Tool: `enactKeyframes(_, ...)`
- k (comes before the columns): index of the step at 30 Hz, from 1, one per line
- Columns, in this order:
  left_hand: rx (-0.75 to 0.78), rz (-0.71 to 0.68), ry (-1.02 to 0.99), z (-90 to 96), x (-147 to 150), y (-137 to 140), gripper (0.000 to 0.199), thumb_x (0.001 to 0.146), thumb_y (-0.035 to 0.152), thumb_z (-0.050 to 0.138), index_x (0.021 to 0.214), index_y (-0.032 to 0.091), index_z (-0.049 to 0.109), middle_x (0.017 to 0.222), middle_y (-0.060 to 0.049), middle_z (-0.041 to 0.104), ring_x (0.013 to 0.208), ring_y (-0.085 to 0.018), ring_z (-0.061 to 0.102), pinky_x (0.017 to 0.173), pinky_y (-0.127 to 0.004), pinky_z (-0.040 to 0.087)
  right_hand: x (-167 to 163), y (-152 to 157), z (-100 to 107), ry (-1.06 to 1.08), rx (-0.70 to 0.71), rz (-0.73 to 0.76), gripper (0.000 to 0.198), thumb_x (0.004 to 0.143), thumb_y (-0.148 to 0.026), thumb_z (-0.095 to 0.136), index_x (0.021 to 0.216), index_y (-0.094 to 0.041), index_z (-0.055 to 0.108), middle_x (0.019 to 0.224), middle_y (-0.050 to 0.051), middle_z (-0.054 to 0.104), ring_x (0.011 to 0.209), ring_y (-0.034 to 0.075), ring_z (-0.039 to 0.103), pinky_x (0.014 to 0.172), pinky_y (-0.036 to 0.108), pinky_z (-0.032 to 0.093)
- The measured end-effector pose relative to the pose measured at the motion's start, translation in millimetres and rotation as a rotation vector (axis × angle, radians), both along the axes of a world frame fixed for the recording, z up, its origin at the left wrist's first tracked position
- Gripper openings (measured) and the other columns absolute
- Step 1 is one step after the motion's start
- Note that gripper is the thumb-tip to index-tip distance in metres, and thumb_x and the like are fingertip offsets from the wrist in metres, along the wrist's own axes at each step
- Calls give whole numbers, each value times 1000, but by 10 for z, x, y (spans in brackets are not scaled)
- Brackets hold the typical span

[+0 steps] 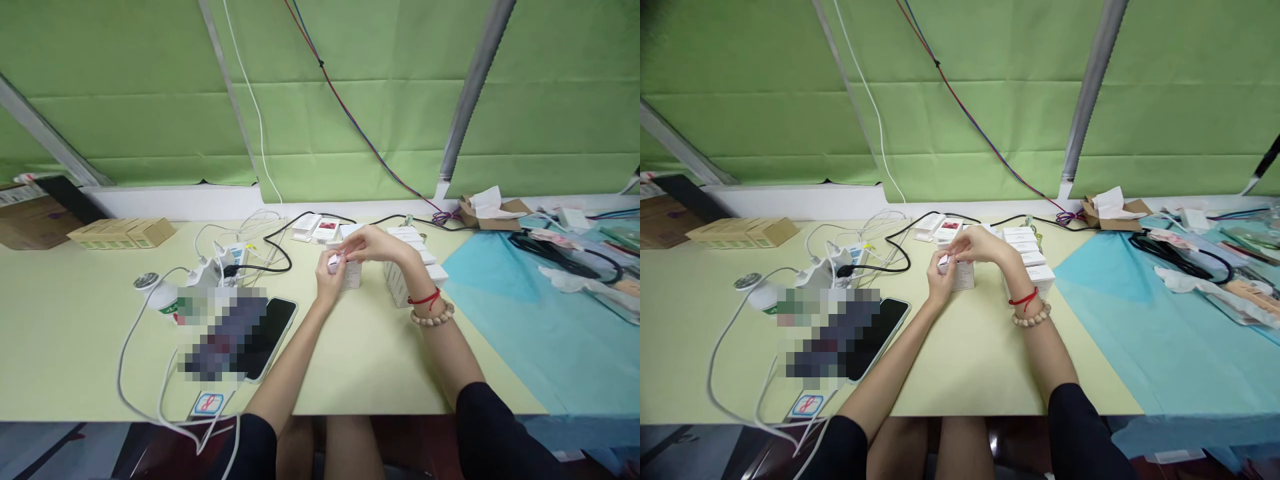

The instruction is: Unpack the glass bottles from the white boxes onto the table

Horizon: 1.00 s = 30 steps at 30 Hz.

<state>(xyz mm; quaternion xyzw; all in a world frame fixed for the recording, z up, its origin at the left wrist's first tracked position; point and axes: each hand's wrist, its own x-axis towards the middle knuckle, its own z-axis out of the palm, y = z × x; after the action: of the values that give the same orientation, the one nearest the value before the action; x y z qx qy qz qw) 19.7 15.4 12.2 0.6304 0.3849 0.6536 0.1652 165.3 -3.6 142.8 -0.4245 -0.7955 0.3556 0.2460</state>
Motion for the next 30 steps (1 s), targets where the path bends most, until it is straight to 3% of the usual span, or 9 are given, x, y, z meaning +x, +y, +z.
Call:
enactKeyframes(4, 51, 52, 65, 6, -24, -13, 32, 83, 49, 54, 75, 19, 61, 82, -4, 57, 84, -17, 57, 78, -30, 45, -43, 24, 2, 50, 292, -102, 15, 74, -18, 64, 85, -13, 72, 85, 7, 72, 74, 14, 65, 67, 24, 50)
enactKeyframes(7, 38, 49, 52, 21, -30, -9, 38, 86, 50, 48, 69, 19, 61, 75, -3, 57, 76, -15, 56, 73, -28, 44, -15, 63, -27, 77, 435, -238, 19, 81, -26, 59, 90, -15, 73, 94, 8, 71, 83, 16, 64, 73, 25, 48)
enactKeyframes(9, 40, 58, 41, 24, -34, 0, 44, 91, 50, 40, 70, 19, 63, 73, -3, 59, 75, -15, 56, 72, -29, 44, 17, 96, -75, 12, 383, -245, 24, 84, -30, 55, 92, -16, 73, 92, 6, 71, 83, 17, 63, 72, 25, 46)
enactKeyframes(12, 26, 94, 27, 5, -52, 15, 49, 93, 50, 32, 71, 18, 63, 73, -5, 62, 76, -16, 58, 73, -30, 44, 57, 144, -154, -112, 181, -120, 32, 84, -36, 53, 84, -13, 75, 72, 2, 67, 68, 14, 57, 59, 24, 41)
enactKeyframes(15, -14, 98, 31, -41, -70, 13, 39, 88, 53, 43, 80, 19, 62, 80, -5, 65, 78, -17, 61, 73, -29, 47, 81, 164, -184, -130, 64, -26, 34, 80, -38, 56, 88, -12, 75, 64, 0, 61, 60, 11, 50, 53, 22, 35)
enactKeyframes(17, -23, 65, 47, -74, -71, -3, 34, 83, 52, 53, 95, 20, 59, 97, -6, 67, 89, -18, 63, 79, -30, 48, 88, 161, -176, -113, 40, -2, 34, 77, -36, 60, 97, -13, 75, 67, 0, 63, 61, 10, 49, 53, 21, 35)
enactKeyframes(21, -77, 41, 68, -120, -52, -21, 44, 81, 47, 58, 115, 23, 45, 128, -11, 57, 104, -19, 61, 82, -33, 49, 75, 154, -159, -131, 52, -17, 32, 76, -33, 62, 100, -15, 75, 79, 3, 70, 66, 12, 54, 53, 21, 38)
enactKeyframes(26, -110, 94, 118, -179, -53, 36, 51, 80, 45, 60, 117, 22, 35, 134, -16, 51, 107, -21, 60, 79, -34, 49, 45, 174, -170, -210, 86, -62, 29, 74, -26, 67, 101, -16, 74, 92, 7, 72, 74, 15, 61, 56, 20, 43)
enactKeyframes(30, -67, 121, 171, -215, -86, 66, 48, 82, 44, 57, 119, 22, 36, 128, -14, 53, 103, -20, 61, 77, -34, 52, 59, 171, -159, -263, 80, -123, 49, 77, -29, 68, 125, -18, 61, 102, 9, 70, 65, 10, 61, 52, 18, 45)
